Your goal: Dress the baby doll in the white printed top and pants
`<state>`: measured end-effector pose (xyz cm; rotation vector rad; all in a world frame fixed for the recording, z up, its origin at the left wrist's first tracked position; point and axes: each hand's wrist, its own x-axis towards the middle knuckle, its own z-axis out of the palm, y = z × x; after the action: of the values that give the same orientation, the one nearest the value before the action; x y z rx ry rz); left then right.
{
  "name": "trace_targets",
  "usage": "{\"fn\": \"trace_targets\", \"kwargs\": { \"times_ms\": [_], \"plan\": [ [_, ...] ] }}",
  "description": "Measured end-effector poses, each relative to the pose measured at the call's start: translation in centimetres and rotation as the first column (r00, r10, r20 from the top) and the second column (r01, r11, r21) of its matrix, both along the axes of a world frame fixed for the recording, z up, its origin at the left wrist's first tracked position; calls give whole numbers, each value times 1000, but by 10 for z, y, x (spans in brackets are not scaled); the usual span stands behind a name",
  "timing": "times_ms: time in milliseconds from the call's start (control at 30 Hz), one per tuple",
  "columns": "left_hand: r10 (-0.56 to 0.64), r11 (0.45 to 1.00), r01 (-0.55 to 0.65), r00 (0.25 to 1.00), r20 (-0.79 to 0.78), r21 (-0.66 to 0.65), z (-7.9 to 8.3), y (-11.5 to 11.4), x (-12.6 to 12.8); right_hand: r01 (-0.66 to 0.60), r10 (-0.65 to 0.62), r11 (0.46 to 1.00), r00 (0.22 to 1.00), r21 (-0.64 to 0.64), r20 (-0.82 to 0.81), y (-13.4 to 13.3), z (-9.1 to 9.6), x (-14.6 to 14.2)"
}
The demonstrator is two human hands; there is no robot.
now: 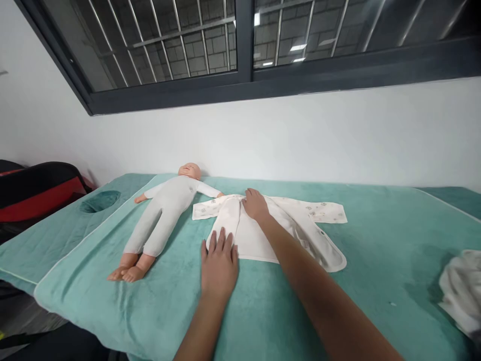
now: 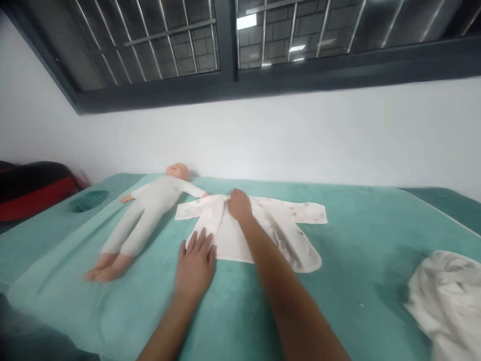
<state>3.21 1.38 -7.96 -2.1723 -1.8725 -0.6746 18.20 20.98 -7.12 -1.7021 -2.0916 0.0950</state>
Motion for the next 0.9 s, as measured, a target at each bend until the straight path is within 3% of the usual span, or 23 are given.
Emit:
{"fn": "trace_targets", "kwargs": {
  "times_ms": [167,333,600,733,900],
  "plan": [
    [4,1000,-4,1000,13,-1,0,0,-1,36,-30,997,995,-66,99,-21,-7,-3],
    [-2,1000,2,1000,10,-2,1,-1,-1,-11,31,993,986,-117,164,-53,-9,-9],
    [10,1000,-10,995,100,1,2,-3,-6,-211,231,970,954,-121,189,-102,0,-16],
    [-34,995,12,974,223,101,0,-2,-8,-324,334,942,923,-86,189,-129,4,-21],
    [-143,968,67,939,313,243,-3,0,-11,-493,487,870,853,-15,188,-162,3,-28]
  ]
}}
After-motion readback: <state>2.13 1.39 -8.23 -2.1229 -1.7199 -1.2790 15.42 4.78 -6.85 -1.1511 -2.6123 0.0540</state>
